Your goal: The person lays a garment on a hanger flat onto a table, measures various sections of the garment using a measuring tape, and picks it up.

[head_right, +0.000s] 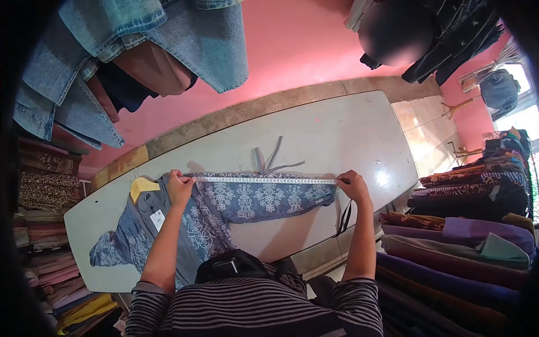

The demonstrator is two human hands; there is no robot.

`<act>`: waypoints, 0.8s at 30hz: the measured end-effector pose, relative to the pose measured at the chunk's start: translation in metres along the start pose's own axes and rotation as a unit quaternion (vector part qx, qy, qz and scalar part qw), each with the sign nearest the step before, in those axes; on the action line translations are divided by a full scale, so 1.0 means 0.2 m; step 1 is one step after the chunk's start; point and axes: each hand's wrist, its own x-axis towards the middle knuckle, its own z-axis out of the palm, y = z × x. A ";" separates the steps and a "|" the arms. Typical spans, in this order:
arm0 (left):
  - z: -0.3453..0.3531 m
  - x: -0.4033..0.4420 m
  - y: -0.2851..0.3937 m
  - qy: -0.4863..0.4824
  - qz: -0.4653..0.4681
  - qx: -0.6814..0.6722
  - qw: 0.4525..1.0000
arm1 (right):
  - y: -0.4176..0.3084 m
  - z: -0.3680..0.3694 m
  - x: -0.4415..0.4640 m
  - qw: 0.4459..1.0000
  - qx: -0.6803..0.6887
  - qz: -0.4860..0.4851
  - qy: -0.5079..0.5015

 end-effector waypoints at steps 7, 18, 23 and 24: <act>0.00 -0.01 0.01 -0.001 -0.016 -0.014 1.000 | 0.14 0.04 0.02 0.999 0.035 0.012 -0.025; 0.01 0.00 -0.02 0.006 -0.009 0.010 1.000 | 0.21 0.08 0.03 0.996 0.085 0.010 -0.012; 0.03 -0.03 -0.01 0.022 0.037 0.003 0.999 | 0.11 0.06 0.01 0.997 0.073 -0.012 -0.012; 0.04 -0.04 0.03 0.025 0.036 0.003 0.999 | 0.05 0.06 0.00 0.995 0.103 -0.005 0.003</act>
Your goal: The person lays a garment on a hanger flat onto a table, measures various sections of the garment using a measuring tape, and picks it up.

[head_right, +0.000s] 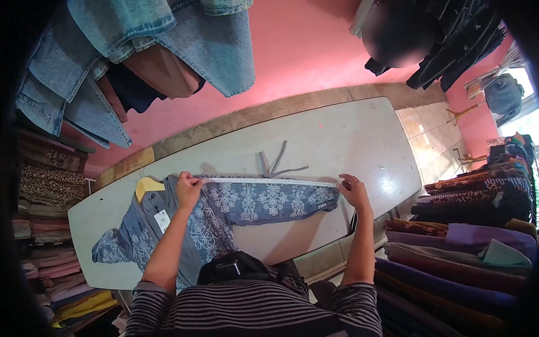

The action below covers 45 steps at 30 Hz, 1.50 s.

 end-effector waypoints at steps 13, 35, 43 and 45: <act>0.13 -0.41 0.28 -0.291 0.401 0.066 0.866 | -0.40 0.38 -0.38 0.995 0.039 -0.094 0.004; -0.04 -0.50 0.09 -0.244 0.282 0.054 0.926 | -0.71 0.93 -0.38 0.898 -0.198 -0.187 -0.345; -0.16 -0.51 0.03 -0.340 0.307 0.329 0.826 | -0.60 0.80 -0.38 0.916 -0.251 -0.184 -0.252; -0.18 -0.51 0.05 -0.344 0.299 0.329 0.827 | -0.60 0.79 -0.39 0.914 -0.256 -0.188 -0.254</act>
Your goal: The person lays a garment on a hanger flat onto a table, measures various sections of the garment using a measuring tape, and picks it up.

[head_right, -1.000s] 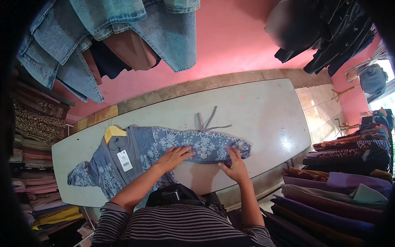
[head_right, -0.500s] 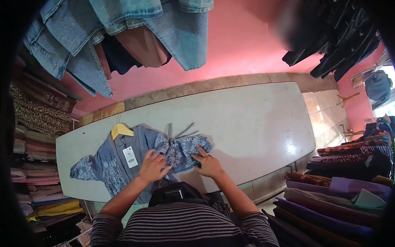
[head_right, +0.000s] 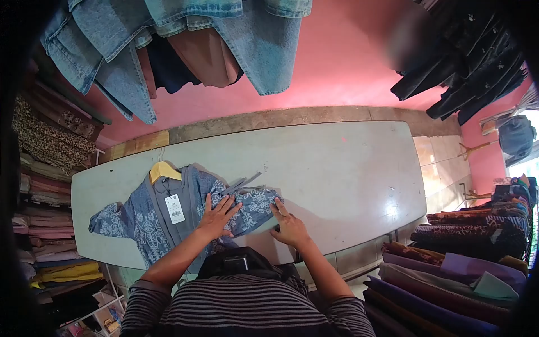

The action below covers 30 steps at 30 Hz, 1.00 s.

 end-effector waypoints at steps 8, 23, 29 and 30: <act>-0.14 0.03 0.04 -0.014 -0.005 0.029 0.999 | 0.04 0.00 0.04 0.896 0.362 0.052 0.252; -0.01 0.08 0.07 -0.043 0.137 -0.031 0.989 | -0.04 0.02 -0.10 0.975 0.095 -0.076 0.186; -0.04 0.07 0.07 -0.027 0.134 -0.063 0.989 | -0.01 0.07 -0.06 0.980 0.090 0.001 0.178; -0.04 0.07 0.07 -0.004 0.146 -0.058 0.988 | -0.02 0.06 -0.05 0.963 0.117 -0.025 0.240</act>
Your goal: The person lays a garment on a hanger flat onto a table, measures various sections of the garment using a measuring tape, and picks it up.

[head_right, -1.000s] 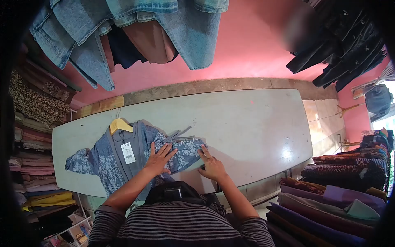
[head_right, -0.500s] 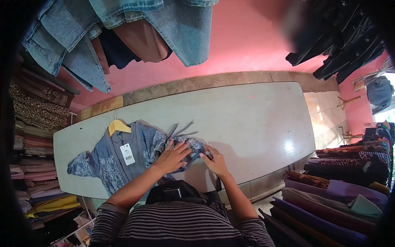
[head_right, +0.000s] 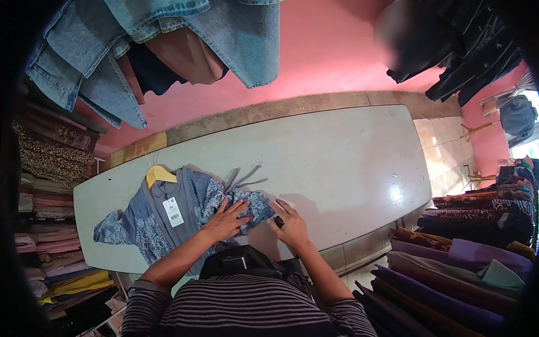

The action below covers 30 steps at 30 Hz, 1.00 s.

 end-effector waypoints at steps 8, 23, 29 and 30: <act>-0.03 0.00 0.02 0.034 0.006 -0.033 0.999 | -0.02 0.01 0.01 0.981 -0.138 0.033 -0.133; 0.03 0.20 -0.01 0.134 0.017 0.008 0.991 | -0.05 0.01 -0.08 0.987 -0.079 -0.032 -0.139; 0.00 0.22 0.04 0.121 -0.028 -0.017 0.992 | -0.01 0.09 -0.09 0.952 0.269 0.145 0.029; 0.00 0.23 0.04 0.154 -0.021 -0.024 0.988 | 0.00 0.10 -0.08 0.892 0.397 0.216 0.011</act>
